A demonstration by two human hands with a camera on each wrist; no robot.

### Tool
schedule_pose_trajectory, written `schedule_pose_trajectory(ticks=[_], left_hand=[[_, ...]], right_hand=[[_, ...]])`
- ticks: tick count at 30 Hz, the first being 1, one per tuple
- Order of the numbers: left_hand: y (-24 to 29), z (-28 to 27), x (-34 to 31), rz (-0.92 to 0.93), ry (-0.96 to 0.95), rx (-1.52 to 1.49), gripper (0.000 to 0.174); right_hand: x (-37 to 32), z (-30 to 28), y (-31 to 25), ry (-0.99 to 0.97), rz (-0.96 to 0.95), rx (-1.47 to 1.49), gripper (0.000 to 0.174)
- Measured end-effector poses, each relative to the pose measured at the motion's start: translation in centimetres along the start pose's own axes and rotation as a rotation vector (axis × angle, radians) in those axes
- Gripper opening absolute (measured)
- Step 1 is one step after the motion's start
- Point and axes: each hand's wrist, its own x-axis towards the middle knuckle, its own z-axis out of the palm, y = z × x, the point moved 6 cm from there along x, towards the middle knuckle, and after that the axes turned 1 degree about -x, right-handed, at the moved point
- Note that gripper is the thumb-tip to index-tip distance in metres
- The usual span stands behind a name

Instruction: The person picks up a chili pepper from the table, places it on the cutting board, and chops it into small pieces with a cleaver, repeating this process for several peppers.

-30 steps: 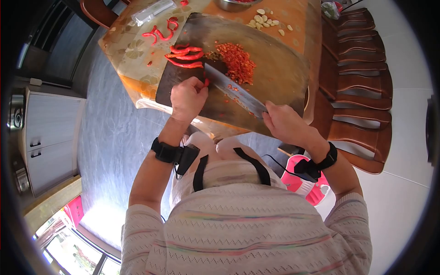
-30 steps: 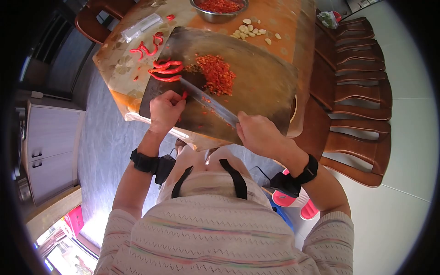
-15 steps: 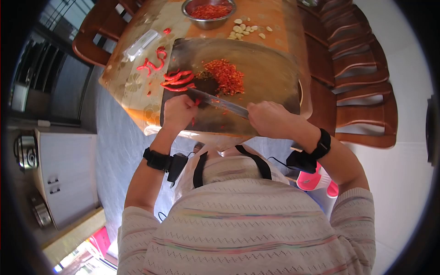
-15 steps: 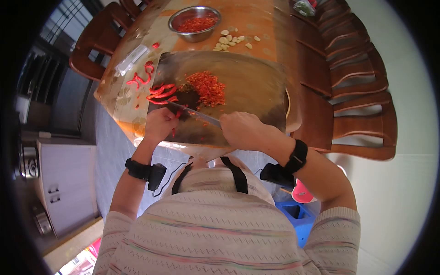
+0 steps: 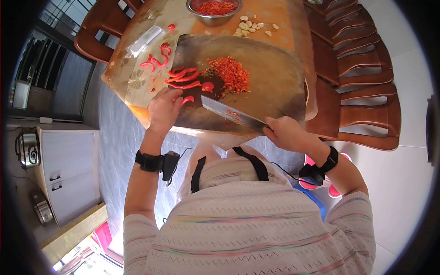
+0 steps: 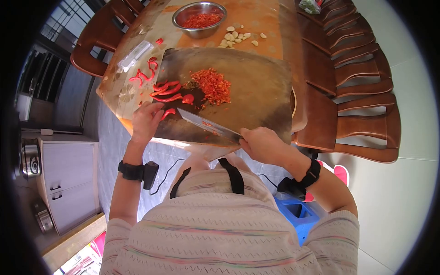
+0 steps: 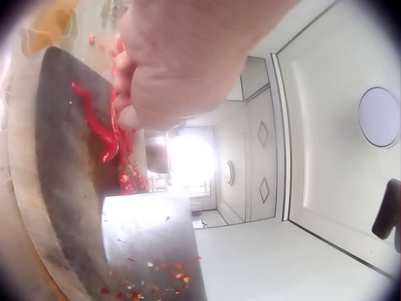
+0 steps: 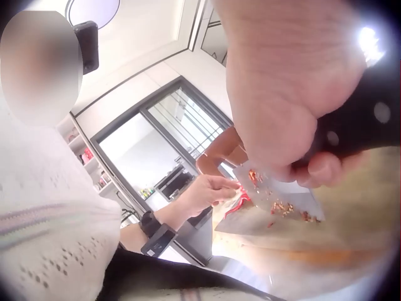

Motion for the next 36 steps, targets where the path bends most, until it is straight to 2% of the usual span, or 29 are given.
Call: schedule_pose_trajectory(ticks=[2, 6, 8, 9, 11, 14, 18, 21, 23, 27, 29, 30, 32, 36], left_hand=[[1.9, 0.6, 0.8, 0.123, 0.025, -0.086, 0.018], [4.3, 3.1, 3.4, 0.198, -0.017, -0.053, 0.019], [4.9, 4.4, 4.4, 0.231, -0.115, 0.014, 0.023], [4.8, 4.7, 4.8, 0.231, -0.117, 0.012, 0.023], [4.9, 6.1, 5.2, 0.291, -0.245, 0.081, 0.024], [5.4, 6.1, 5.8, 0.282, -0.331, 0.132, 0.024], [5.5, 5.4, 6.2, 0.324, -0.292, 0.073, 0.018], [5.2, 5.0, 5.9, 0.236, -0.335, -0.055, 0.014], [5.3, 4.1, 5.0, 0.156, -0.247, -0.211, 0.011], [6.3, 4.1, 2.5, 0.039, -0.256, -0.341, 0.010], [8.2, 4.1, 1.4, 0.273, -0.180, -0.301, 0.012], [8.2, 4.6, 1.1, 0.266, -0.180, -0.303, 0.012], [8.9, 5.0, 0.3, 0.402, -0.020, -0.190, 0.015], [9.3, 4.9, -0.8, 0.387, 0.107, -0.219, 0.015]], right_hand=[[-0.2, 0.0, 1.0, 0.015, 0.010, 0.015, 0.019], [-0.9, -1.3, 3.0, 0.093, 0.062, 0.040, 0.018], [-1.3, -1.6, 3.9, 0.121, 0.129, 0.092, 0.018], [-1.4, -1.3, 4.1, 0.120, 0.132, 0.092, 0.018], [-1.7, -0.8, 4.2, 0.148, 0.122, 0.181, 0.020], [-1.7, -0.1, 3.9, 0.127, 0.159, 0.266, 0.021], [-1.8, 0.8, 4.2, 0.130, 0.154, 0.305, 0.021], [-1.8, 1.1, 4.5, 0.099, 0.179, 0.361, 0.021], [-1.9, 1.2, 5.0, 0.165, 0.179, 0.319, 0.020], [-2.0, 1.1, 5.0, 0.223, 0.155, 0.323, 0.020], [-2.0, 1.1, 5.1, 0.229, 0.147, 0.360, 0.019], [-2.0, 1.1, 5.1, 0.222, 0.146, 0.359, 0.019], [-1.8, 0.8, 5.0, 0.192, 0.156, 0.356, 0.019], [-1.6, 0.2, 4.8, 0.177, 0.102, 0.317, 0.019]])
